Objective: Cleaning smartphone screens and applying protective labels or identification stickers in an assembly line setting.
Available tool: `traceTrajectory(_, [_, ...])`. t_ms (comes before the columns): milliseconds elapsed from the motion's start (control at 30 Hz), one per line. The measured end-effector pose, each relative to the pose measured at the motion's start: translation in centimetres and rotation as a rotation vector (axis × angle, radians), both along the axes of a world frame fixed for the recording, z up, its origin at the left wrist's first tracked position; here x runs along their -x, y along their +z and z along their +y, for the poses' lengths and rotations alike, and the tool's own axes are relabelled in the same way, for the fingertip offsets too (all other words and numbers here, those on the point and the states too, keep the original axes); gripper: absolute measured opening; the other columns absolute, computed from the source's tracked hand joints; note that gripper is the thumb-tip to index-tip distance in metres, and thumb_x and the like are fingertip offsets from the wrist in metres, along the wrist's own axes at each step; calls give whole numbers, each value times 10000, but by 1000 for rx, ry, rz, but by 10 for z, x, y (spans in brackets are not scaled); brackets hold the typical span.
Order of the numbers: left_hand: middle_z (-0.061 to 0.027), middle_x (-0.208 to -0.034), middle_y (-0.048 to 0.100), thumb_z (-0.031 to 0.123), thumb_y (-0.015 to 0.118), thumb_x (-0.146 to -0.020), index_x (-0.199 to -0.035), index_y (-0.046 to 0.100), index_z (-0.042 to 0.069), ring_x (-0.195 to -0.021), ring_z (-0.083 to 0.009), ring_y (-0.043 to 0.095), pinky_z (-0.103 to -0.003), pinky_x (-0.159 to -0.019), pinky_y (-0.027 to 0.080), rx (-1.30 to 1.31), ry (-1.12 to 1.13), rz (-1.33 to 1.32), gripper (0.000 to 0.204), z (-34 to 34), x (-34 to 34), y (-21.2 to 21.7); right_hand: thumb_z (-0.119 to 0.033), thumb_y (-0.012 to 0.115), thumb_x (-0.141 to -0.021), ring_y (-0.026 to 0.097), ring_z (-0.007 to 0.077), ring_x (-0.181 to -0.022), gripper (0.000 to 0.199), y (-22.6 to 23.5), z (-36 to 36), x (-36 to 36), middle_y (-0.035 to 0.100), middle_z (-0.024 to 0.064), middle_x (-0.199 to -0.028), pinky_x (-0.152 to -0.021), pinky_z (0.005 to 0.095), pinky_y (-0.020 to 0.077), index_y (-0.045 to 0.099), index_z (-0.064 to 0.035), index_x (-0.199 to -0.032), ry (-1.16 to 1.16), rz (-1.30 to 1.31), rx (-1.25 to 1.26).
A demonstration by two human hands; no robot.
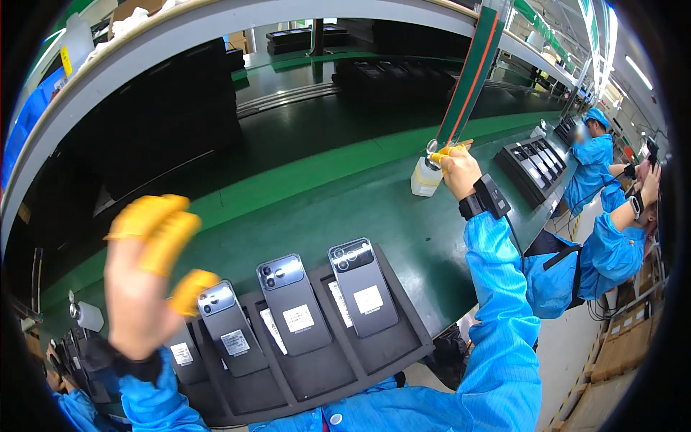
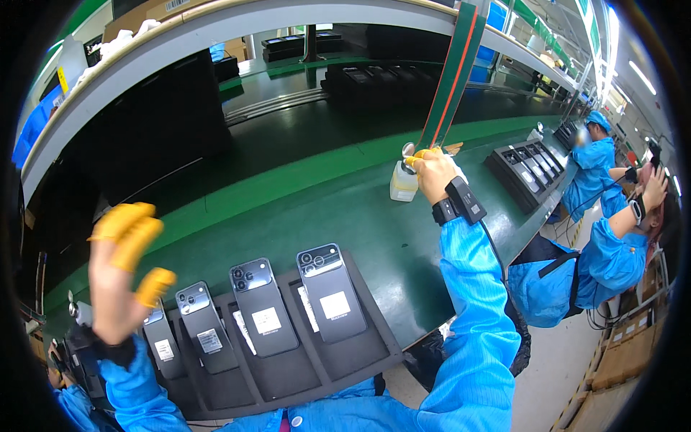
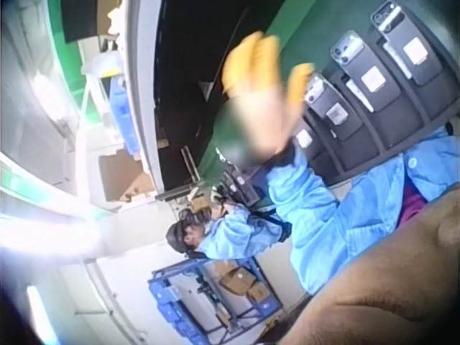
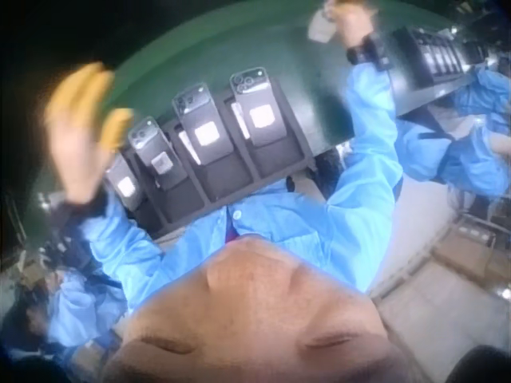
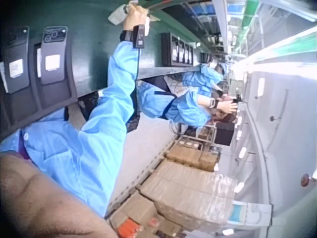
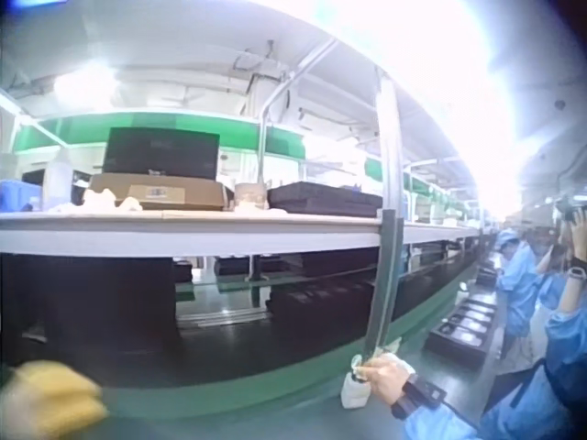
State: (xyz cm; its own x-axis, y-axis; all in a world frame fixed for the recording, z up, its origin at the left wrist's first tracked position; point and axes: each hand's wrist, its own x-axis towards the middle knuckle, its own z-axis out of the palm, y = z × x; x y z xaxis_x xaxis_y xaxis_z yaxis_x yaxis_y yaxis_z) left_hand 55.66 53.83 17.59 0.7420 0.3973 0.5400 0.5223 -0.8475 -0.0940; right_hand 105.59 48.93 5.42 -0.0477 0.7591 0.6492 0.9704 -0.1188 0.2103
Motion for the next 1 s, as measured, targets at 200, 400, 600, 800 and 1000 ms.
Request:
traceTrajectory(200, [-149, -1244, 560, 365, 705, -757, -1145, 603, -4, -1186, -326, 509, -430, -1014, 405, 285, -565, 263, 545, -15, -66, -84, 24, 612, -700, 607, 322, -861, 257, 4, 10, 8, 645, 129, -886, -781, 393, 510, 710, -66, -920, 50, 64, -14])
traceTrajectory(400, [-152, -1343, 488, 480, 522, -867, -1276, 498, 18, -1264, -278, 448, -408, -1105, 303, 336, -738, 309, 617, -44, -86, -144, 24, 604, -701, 612, 333, -847, 235, 5, -2, -2, 633, 153, -858, -748, 407, 511, 702, -56, -899, -36, 35, 21])
traceTrajectory(600, [-124, -1353, 486, 500, 514, -867, -1315, 477, 51, -1281, -259, 434, -405, -1121, 284, 405, -740, 268, 635, -50, -88, -164, 73, 594, -649, 597, 353, -819, 270, 24, -15, 56, 618, 157, -844, -735, 415, 502, 670, -20, -891, 61, 45, -38])
traceTrajectory(800, [-92, -1364, 483, 502, 521, -866, -1327, 476, 81, -1285, -225, 433, -387, -1122, 288, 542, -724, 194, 625, -48, -82, -170, -1, 620, -627, 620, 275, -915, 428, -4, -28, 167, 640, 117, -1008, -822, 378, 515, 675, -11, -1051, 593, 191, 229])
traceTrajectory(1000, [-89, -1374, 474, 486, 535, -865, -1316, 492, 99, -1283, -206, 436, -368, -1113, 303, 619, -753, 163, 596, -48, -84, -168, -80, 612, -644, 594, 288, -959, 416, -12, -25, 187, 622, 143, -1058, -834, 374, 511, 651, 25, -1045, 687, 148, 317])
